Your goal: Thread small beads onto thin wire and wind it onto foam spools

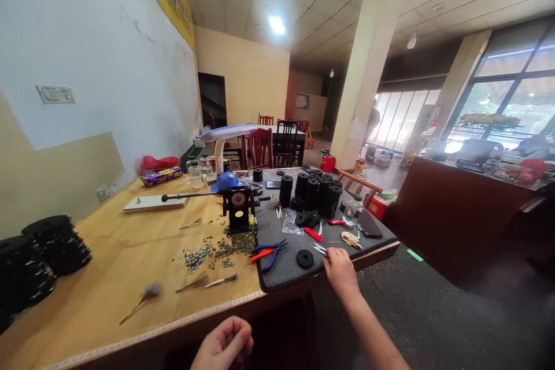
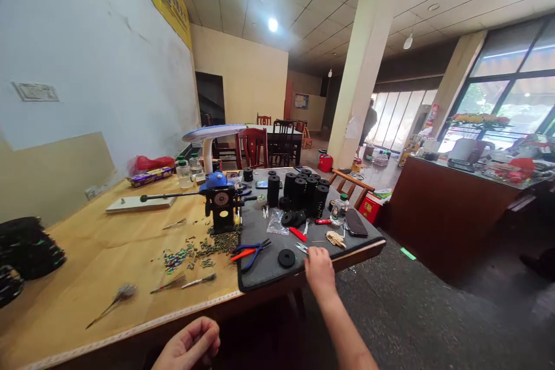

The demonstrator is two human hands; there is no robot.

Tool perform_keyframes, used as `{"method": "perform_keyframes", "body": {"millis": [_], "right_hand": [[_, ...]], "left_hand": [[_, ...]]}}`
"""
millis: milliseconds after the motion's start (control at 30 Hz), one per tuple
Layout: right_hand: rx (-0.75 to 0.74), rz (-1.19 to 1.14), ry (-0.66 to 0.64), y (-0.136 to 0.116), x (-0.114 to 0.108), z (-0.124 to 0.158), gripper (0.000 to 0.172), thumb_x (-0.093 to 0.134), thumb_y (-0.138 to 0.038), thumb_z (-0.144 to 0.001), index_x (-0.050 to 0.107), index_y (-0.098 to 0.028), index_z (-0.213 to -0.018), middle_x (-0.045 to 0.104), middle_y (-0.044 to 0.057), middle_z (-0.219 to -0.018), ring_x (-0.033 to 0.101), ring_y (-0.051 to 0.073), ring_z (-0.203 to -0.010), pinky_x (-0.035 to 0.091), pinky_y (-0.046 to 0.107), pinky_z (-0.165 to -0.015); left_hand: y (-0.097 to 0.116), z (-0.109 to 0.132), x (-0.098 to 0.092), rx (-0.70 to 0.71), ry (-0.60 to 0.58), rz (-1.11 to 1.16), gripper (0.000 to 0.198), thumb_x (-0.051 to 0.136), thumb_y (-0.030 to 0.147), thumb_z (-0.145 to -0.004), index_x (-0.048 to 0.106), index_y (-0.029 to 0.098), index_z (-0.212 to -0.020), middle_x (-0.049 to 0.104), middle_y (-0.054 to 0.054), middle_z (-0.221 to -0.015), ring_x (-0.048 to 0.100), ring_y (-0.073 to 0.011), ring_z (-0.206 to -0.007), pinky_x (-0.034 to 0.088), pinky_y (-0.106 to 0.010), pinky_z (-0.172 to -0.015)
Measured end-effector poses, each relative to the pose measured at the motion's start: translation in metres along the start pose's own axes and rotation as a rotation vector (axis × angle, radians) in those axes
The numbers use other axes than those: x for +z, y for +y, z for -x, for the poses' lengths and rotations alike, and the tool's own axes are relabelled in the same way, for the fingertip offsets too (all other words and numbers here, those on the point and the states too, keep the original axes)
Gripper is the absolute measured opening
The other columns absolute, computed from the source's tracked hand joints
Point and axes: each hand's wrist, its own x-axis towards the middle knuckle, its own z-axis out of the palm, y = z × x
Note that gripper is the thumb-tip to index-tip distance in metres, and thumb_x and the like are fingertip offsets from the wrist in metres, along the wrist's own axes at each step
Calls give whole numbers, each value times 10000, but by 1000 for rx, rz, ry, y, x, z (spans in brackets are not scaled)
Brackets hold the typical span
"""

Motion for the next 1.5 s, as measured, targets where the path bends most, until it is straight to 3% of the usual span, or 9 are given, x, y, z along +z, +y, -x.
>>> {"method": "perform_keyframes", "body": {"millis": [167, 300, 433, 533, 600, 667, 1000, 1200, 1500], "right_hand": [[2, 50, -85, 17, 8, -32, 92, 480, -72, -758, 568, -99, -766, 576, 98, -862, 504, 145, -844, 320, 220, -764], [45, 6, -76, 18, 6, -34, 62, 440, -127, -760, 498, -107, -758, 556, 72, -778, 487, 113, -720, 301, 200, -674], [64, -177, -144, -14, 0, 10, 155, 367, -290, -808, 413, -142, -816, 539, 15, -671, 448, 78, -569, 318, 170, -581], [78, -824, -427, -58, 0, 66, 298, 394, -442, -807, 373, -155, -883, 461, -29, -587, 412, 67, -551, 326, 155, -556], [144, -981, -633, -86, 4, 98, 468, 363, -585, -820, 413, -142, -965, 415, -39, -570, 340, 48, -504, 268, 148, -499], [174, -1034, -737, -105, 11, 119, 591, 332, -686, -798, 463, -116, -885, 378, -33, -562, 299, 34, -494, 229, 150, -480], [337, -1174, -881, -121, 34, 132, 691, 490, -787, -630, 448, -121, -810, 328, -61, -536, 234, 4, -430, 139, 149, -406], [377, -1190, -872, -125, 32, 130, 679, 514, -779, -619, 434, -128, -794, 326, -69, -532, 220, -5, -415, 129, 147, -390], [346, -1254, -846, -122, 42, 129, 639, 555, -740, -627, 417, -127, -745, 281, -79, -497, 213, -7, -441, 138, 140, -427]], "left_hand": [[8, 9, 8, -53, -4, 84, 451, 733, 532, -613, 521, 138, -673, 589, -14, -629, 446, -88, -541, 306, -206, -513], [16, 14, 12, -62, 23, 107, 394, 718, 473, -660, 525, 131, -694, 584, -9, -630, 441, -76, -531, 307, -202, -521], [14, 11, 10, -34, 44, 29, 399, 704, 482, -658, 524, 128, -689, 589, -17, -620, 450, -85, -529, 311, -208, -518], [8, 7, 8, -2, 75, -63, 394, 676, 491, -669, 526, 128, -688, 597, -29, -617, 463, -97, -535, 320, -217, -522], [5, 5, 7, 24, 102, -126, 375, 654, 484, -685, 529, 130, -689, 598, -33, -614, 467, -104, -534, 331, -224, -524], [3, 5, 6, 50, 123, -191, 354, 627, 473, -705, 531, 133, -685, 597, -36, -614, 471, -113, -532, 347, -233, -524], [11, 11, 10, 124, 156, -339, 274, 572, 400, -742, 536, 146, -644, 582, -37, -599, 498, -144, -567, 391, -251, -559], [11, 14, 12, 162, 156, -494, 258, 526, 362, -778, 560, 145, -645, 618, -53, -639, 524, -157, -608, 392, -257, -600], [12, 18, 13, 186, 151, -515, 218, 544, 326, -766, 576, 150, -642, 636, -50, -652, 550, -167, -629, 393, -251, -604]]}}
